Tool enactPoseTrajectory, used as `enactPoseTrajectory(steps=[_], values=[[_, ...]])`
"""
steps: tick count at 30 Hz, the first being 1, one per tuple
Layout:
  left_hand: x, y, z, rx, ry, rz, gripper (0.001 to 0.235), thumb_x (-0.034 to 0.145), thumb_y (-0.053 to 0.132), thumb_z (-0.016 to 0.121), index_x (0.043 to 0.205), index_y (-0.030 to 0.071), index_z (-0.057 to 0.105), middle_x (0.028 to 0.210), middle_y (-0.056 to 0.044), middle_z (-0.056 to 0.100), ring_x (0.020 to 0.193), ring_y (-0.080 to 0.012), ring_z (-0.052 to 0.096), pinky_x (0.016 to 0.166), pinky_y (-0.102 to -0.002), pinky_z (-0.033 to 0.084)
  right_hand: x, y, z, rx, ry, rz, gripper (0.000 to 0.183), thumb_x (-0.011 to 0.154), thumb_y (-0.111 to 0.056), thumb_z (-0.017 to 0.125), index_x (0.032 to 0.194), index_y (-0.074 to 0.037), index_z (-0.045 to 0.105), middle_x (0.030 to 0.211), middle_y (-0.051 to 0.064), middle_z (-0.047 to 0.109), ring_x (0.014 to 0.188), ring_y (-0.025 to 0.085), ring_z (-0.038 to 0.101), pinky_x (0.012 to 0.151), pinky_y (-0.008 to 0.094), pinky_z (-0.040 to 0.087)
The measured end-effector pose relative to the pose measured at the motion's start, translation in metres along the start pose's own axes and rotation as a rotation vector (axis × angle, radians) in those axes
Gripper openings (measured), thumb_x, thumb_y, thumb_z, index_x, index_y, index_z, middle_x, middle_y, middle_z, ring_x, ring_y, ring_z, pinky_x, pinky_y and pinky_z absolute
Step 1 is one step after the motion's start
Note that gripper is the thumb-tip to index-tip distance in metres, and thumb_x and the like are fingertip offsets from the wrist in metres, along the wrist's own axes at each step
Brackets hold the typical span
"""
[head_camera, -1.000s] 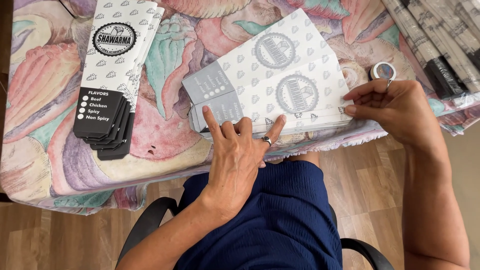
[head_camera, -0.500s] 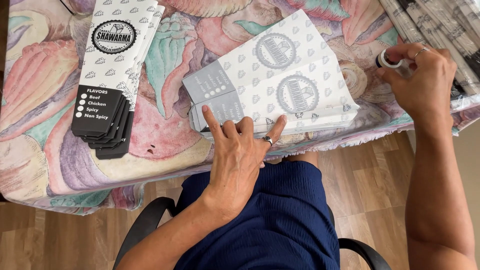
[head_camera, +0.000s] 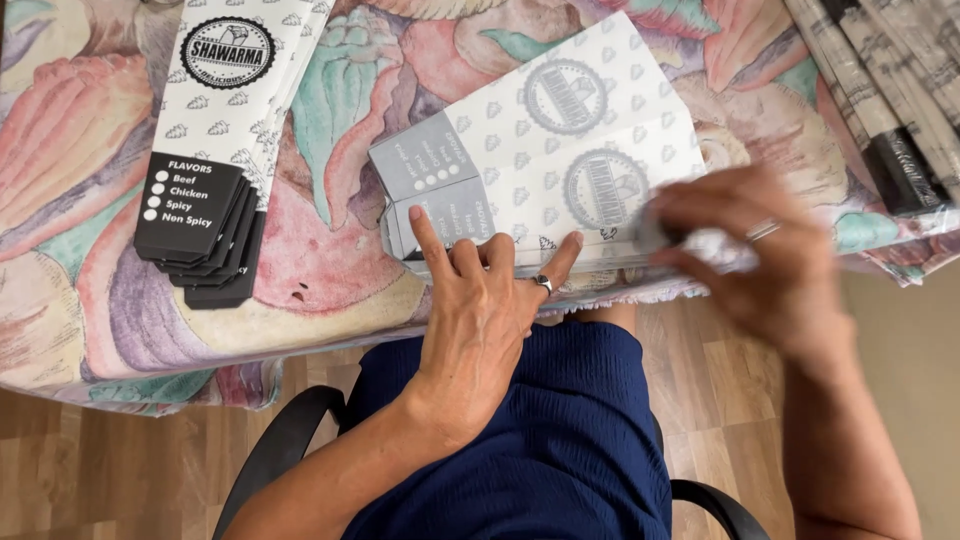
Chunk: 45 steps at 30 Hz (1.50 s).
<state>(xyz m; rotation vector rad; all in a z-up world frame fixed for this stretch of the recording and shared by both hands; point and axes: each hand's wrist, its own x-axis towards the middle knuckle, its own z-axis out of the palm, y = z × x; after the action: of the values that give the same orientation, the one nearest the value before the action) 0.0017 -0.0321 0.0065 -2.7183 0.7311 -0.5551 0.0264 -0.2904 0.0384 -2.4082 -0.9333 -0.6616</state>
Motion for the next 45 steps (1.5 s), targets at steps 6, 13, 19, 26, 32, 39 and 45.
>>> enactPoseTrajectory(steps=[6,13,19,26,32,39,45], values=[[-0.001,-0.002,-0.002,-0.013,-0.036,0.004,0.084,0.098,0.007,0.053,0.163,0.048,0.018,0.084,-0.003,0.041,0.069,-0.0280,0.045,0.110,-0.078,0.033,-0.015,-0.005,0.019,0.128,-0.053,-0.039,0.030,0.094,-0.003,0.075,0.122,0.006,0.068,0.122,0.023,0.069,0.108,0.037,0.064,0.097,0.044,0.056],[0.000,-0.002,0.002,-0.002,-0.021,-0.003,0.094,0.093,-0.001,0.059,0.163,0.048,0.020,0.083,-0.002,0.039,0.068,-0.0251,0.043,0.110,-0.077,0.034,-0.045,0.014,0.004,0.007,-0.010,0.177,0.028,0.092,0.000,0.084,0.118,-0.001,0.074,0.125,0.016,0.073,0.114,0.031,0.066,0.100,0.038,0.054],[0.002,-0.001,0.000,-0.007,-0.027,-0.004,0.085,0.097,0.007,0.056,0.162,0.048,0.021,0.084,-0.003,0.042,0.069,-0.0275,0.047,0.110,-0.077,0.033,-0.005,-0.013,0.032,0.171,-0.044,0.026,0.032,0.093,-0.008,0.077,0.123,0.001,0.069,0.122,0.019,0.069,0.111,0.034,0.063,0.100,0.042,0.053],[0.003,0.000,0.001,-0.026,-0.018,-0.024,0.090,0.093,0.001,0.057,0.161,0.050,0.025,0.082,-0.002,0.041,0.067,-0.0259,0.045,0.110,-0.077,0.034,-0.047,0.016,-0.008,-0.007,0.025,0.197,0.022,0.094,-0.002,0.082,0.113,0.004,0.075,0.121,0.020,0.074,0.112,0.032,0.067,0.101,0.038,0.053],[0.003,-0.001,-0.001,-0.001,-0.028,-0.017,0.086,0.095,0.008,0.059,0.161,0.051,0.024,0.083,-0.002,0.042,0.070,-0.0273,0.047,0.109,-0.076,0.035,0.001,-0.012,0.039,0.172,-0.037,-0.013,0.030,0.095,-0.011,0.075,0.123,0.000,0.069,0.119,0.018,0.070,0.106,0.032,0.065,0.096,0.041,0.052],[0.003,-0.001,0.002,-0.010,-0.008,-0.034,0.088,0.095,0.003,0.057,0.161,0.050,0.023,0.082,-0.001,0.039,0.069,-0.0245,0.044,0.110,-0.076,0.035,-0.037,0.011,-0.007,0.089,-0.010,0.265,0.024,0.090,0.000,0.080,0.113,0.005,0.074,0.119,0.020,0.073,0.115,0.030,0.067,0.105,0.038,0.049],[-0.002,-0.001,0.009,-0.019,0.011,-0.028,0.086,0.095,0.005,0.058,0.160,0.050,0.026,0.085,-0.002,0.043,0.072,-0.0269,0.047,0.109,-0.075,0.035,0.003,-0.010,0.035,0.218,-0.031,-0.019,0.028,0.091,-0.007,0.079,0.116,0.002,0.071,0.121,0.019,0.072,0.110,0.033,0.069,0.099,0.042,0.050]])
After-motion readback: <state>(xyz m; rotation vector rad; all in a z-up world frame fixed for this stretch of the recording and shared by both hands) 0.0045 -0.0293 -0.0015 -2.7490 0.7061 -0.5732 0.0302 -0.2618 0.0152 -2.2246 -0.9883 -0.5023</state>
